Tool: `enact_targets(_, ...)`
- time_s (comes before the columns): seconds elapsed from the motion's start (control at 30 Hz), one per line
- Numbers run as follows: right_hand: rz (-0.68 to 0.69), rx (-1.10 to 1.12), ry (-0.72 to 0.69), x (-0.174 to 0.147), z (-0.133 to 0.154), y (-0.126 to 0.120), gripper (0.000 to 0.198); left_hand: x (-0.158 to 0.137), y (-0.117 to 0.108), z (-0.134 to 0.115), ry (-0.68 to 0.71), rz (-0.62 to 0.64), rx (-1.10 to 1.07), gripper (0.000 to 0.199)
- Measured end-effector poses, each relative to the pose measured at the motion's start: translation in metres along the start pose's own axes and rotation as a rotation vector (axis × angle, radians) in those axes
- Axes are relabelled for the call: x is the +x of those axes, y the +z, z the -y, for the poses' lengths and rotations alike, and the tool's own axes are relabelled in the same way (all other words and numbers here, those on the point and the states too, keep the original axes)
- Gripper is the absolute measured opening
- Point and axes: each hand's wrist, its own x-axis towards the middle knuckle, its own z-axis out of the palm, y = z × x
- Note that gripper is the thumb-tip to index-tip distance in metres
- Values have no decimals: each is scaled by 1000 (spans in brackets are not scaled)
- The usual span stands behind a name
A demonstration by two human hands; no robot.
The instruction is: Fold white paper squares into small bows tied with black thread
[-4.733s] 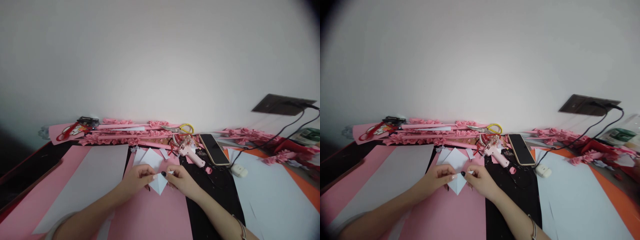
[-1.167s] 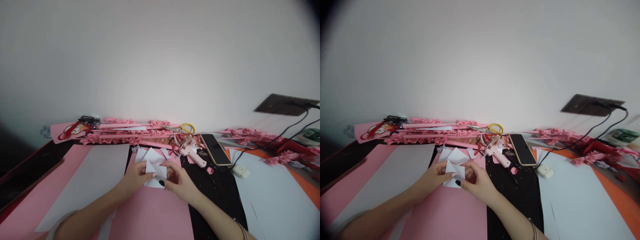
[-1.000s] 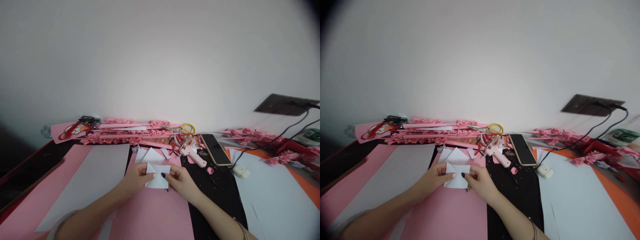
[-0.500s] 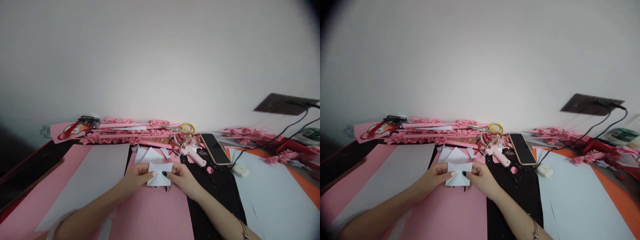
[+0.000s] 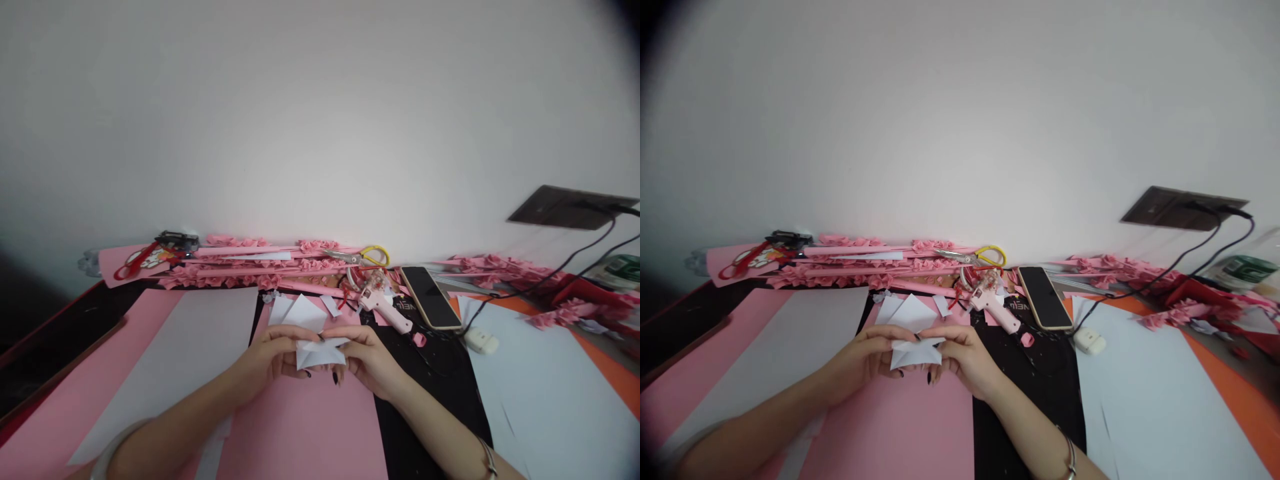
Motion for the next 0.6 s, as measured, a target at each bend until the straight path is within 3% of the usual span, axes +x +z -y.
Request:
enact_targets(0.1,24,32,-29,0,0,-2,27,-1,2,-2,-8,46,-27,22)
enact_targets(0.2,48,43,-24,-1,1,-2,29,-1,5,-3,15,8,96,21)
enact_targets(0.33,-11,-67,19,1,0,1,26,0,9,-3,17,-49,307,19)
enact_targets(0.6,-67,-233,16,3,-2,3,32,4,10,1,64,-91,432,26)
